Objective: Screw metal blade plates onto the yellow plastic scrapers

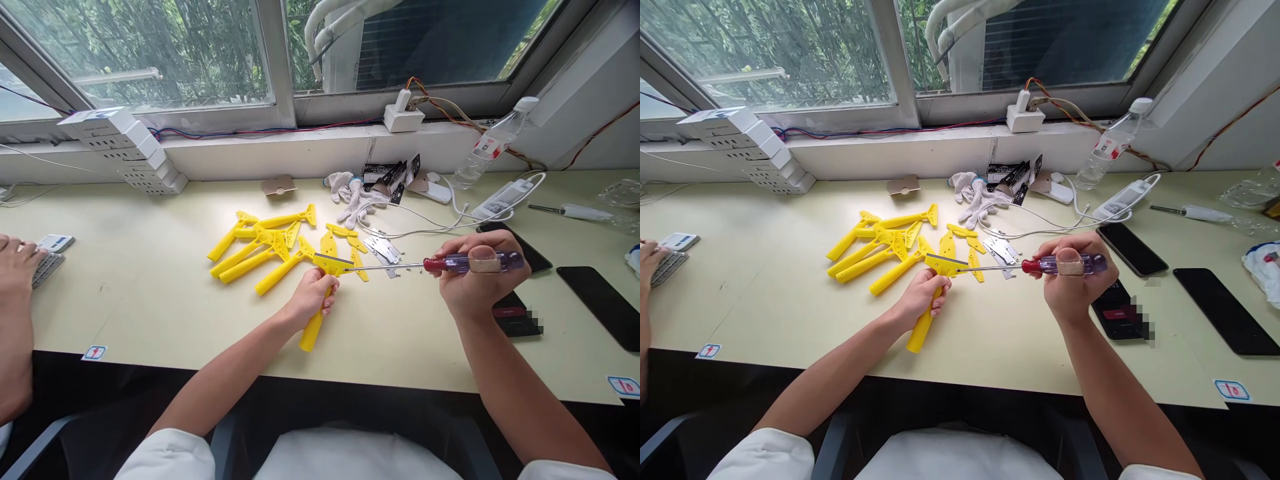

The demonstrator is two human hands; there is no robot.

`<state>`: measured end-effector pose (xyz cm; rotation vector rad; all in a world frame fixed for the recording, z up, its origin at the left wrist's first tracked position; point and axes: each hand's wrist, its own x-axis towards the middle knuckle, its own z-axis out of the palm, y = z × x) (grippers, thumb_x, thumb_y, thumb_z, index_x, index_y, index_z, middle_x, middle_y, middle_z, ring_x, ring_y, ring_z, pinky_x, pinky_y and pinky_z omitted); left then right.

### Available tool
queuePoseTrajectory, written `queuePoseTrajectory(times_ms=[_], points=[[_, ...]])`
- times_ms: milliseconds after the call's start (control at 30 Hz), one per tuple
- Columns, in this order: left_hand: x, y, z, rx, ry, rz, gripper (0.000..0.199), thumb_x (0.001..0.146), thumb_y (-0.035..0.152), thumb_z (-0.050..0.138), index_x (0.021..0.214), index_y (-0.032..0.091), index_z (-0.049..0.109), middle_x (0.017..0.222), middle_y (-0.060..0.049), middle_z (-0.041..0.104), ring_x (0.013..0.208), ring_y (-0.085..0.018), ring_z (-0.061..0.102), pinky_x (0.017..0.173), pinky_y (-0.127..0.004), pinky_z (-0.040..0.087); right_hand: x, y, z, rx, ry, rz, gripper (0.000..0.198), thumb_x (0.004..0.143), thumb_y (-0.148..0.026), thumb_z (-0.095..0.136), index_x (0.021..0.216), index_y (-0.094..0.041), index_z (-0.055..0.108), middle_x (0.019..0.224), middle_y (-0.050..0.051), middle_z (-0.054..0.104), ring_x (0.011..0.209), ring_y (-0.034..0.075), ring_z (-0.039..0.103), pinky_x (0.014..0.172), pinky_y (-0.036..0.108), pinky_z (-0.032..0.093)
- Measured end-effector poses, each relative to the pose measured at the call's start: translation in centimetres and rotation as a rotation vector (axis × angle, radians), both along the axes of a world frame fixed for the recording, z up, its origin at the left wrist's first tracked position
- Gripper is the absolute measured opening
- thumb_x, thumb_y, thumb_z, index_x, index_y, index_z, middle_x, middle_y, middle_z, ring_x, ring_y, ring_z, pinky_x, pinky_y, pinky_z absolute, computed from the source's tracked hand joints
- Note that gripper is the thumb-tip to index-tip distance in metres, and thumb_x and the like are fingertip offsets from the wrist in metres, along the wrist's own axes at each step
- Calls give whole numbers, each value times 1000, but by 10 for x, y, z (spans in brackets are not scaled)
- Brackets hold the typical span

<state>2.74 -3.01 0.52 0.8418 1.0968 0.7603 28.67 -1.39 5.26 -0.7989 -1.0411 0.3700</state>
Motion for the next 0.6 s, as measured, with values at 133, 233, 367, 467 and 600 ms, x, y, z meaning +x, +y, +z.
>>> queuePoseTrajectory(times_ms=[133, 233, 367, 467, 600], points=[[0, 0, -1, 2, 6, -3, 17, 84, 28, 68, 80, 21, 53, 77, 3, 52, 48, -5, 39, 38, -19, 36, -1, -1, -1, -9, -19, 25, 39, 84, -53, 83, 68, -23, 62, 56, -3, 57, 45, 19, 63, 33, 28, 42], [0, 0, -2, 0, 22, -8, 15, 84, 27, 66, 80, 20, 53, 75, 3, 50, 48, -6, 39, 38, -19, 35, 0, -1, -3, 33, -56, 56, 38, 85, -52, 83, 69, -23, 64, 57, -2, 61, 45, 19, 63, 35, 30, 44], [0, 1, -4, -12, 41, 3, 15, 84, 26, 67, 80, 21, 53, 75, 3, 50, 48, -6, 39, 38, -19, 35, 3, -3, -8, 160, -180, 113, 36, 87, -52, 83, 73, -23, 68, 56, -2, 63, 47, 20, 66, 42, 33, 49], [1, 2, -5, -17, 53, 16, 17, 83, 26, 68, 81, 21, 52, 74, 3, 50, 48, -6, 39, 37, -20, 35, 6, -8, -10, 203, -309, 202, 30, 88, -50, 84, 78, -25, 71, 59, -1, 65, 51, 22, 69, 44, 35, 53], [4, 1, -7, -29, 70, -9, 17, 83, 26, 68, 80, 21, 52, 72, 4, 48, 47, -7, 41, 37, -20, 34, 7, -11, -13, 151, -499, 309, 16, 88, -42, 82, 86, -29, 73, 75, 3, 75, 62, 24, 73, 51, 42, 61]])
